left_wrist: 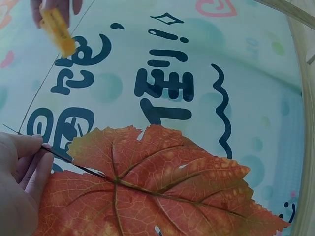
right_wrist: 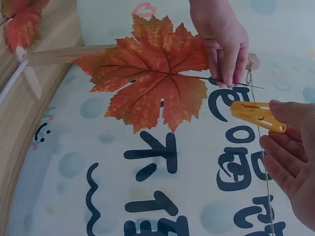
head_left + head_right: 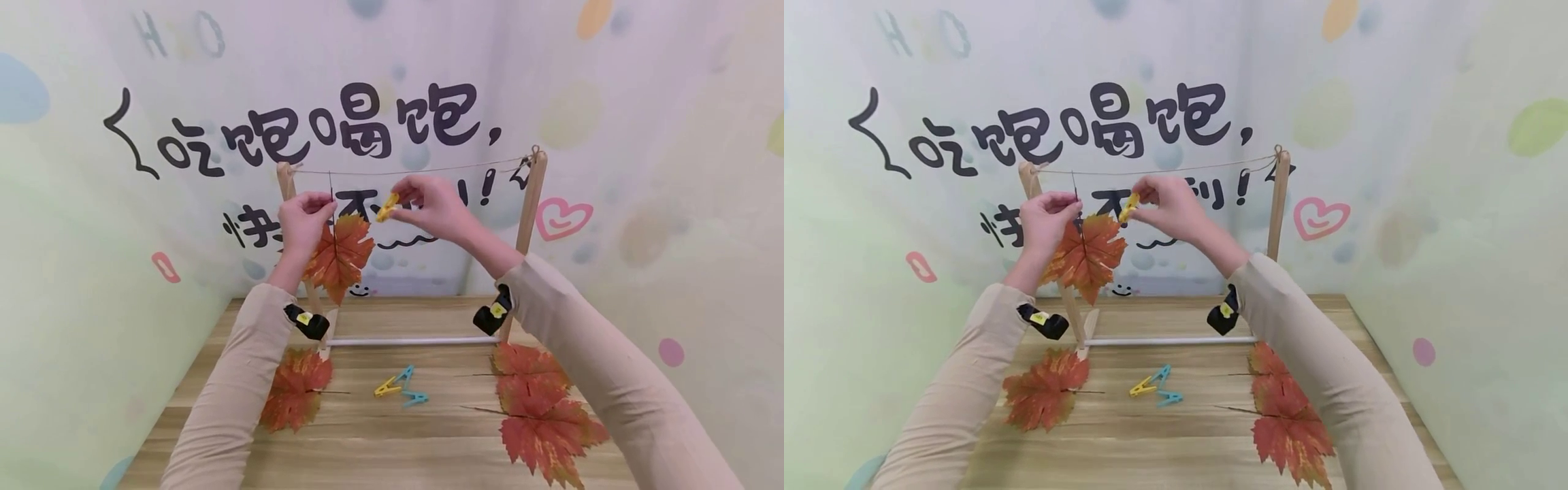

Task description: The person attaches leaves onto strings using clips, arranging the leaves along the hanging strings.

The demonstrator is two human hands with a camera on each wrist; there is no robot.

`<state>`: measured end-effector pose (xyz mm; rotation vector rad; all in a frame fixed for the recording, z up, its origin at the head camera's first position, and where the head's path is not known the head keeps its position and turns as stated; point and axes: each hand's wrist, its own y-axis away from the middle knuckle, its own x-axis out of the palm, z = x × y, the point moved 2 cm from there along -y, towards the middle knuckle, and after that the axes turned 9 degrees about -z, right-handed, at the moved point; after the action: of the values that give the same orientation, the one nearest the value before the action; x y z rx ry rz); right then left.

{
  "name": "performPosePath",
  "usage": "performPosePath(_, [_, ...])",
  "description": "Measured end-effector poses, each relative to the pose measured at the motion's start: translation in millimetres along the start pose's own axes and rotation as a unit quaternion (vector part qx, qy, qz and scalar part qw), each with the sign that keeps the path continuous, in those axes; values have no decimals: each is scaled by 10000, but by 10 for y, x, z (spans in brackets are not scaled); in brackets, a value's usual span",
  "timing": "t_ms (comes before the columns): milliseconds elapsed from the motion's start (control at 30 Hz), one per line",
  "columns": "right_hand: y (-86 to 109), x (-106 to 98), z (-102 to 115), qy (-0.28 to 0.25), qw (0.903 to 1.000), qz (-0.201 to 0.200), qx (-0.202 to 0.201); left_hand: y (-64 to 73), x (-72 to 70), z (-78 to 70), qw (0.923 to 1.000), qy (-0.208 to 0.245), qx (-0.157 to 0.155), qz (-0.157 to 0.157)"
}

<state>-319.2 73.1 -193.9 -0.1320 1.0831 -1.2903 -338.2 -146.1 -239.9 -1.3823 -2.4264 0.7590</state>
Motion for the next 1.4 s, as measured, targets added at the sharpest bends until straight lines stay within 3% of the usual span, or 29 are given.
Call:
performPosePath(233, [-217, -2, 83, -392, 9976, -492, 279, -35, 32, -15, 9997, 95, -196, -95])
performPosePath(533, [-472, 113, 125, -518, 9914, -1203, 38, -61, 79, 51, 9992, 118, -355, -102])
performPosePath(767, [-611, 237, 113, -189, 9917, -1272, 57, -70, 81, 76, 9987, 167, -465, -101])
performPosePath(1133, [-717, 367, 98, 65, 9853, -1705, -34, -134, 96, 92, 9985, 121, -535, -82])
performPosePath(1400, [-717, 419, 158, -270, 9815, -1864, -344, -125, 90, 103, 9977, 293, -608, -79])
